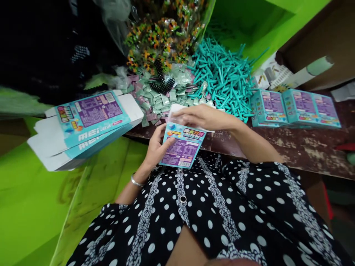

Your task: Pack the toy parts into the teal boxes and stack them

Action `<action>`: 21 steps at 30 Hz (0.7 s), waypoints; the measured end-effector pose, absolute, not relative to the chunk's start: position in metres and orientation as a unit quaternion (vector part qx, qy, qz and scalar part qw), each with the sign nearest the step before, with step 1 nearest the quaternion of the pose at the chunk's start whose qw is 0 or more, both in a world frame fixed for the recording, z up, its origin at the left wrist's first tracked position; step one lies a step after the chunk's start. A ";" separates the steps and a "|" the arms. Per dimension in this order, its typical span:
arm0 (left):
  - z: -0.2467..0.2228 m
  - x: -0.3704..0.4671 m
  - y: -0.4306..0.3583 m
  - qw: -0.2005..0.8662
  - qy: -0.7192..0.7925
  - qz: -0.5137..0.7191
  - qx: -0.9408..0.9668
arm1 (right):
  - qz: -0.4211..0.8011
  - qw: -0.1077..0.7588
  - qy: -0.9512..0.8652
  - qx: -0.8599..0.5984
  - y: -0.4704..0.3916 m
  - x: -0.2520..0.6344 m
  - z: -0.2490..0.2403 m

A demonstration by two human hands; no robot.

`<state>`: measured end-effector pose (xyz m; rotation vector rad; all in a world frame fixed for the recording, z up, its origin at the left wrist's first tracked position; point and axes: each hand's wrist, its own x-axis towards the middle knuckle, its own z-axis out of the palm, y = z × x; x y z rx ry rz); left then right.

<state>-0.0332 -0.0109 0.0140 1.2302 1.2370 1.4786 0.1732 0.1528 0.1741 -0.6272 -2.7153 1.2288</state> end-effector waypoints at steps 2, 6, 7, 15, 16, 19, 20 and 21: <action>0.005 -0.041 -0.012 0.411 0.516 0.593 0.462 | 0.357 0.148 -0.871 -0.303 0.168 0.209 0.170; -0.008 -0.054 -0.015 0.403 0.549 0.597 0.425 | 0.105 0.145 -0.812 -0.555 0.202 0.297 0.138; -0.010 -0.056 -0.016 0.406 0.552 0.595 0.420 | 0.066 0.071 -0.801 -0.590 0.206 0.315 0.125; -0.010 -0.051 -0.014 0.395 0.546 0.607 0.421 | 0.002 -0.122 -0.834 -0.538 0.188 0.359 0.057; -0.010 -0.051 -0.013 0.395 0.545 0.606 0.424 | 0.008 -0.097 -0.834 -0.544 0.188 0.362 0.055; -0.013 -0.050 -0.012 0.399 0.539 0.602 0.433 | 0.054 0.019 -0.835 -0.547 0.198 0.372 0.052; -0.014 -0.049 -0.011 0.401 0.538 0.602 0.433 | 0.066 0.067 -0.831 -0.548 0.203 0.376 0.053; -0.015 -0.048 -0.010 0.403 0.536 0.603 0.432 | 0.071 0.120 -0.821 -0.553 0.209 0.380 0.054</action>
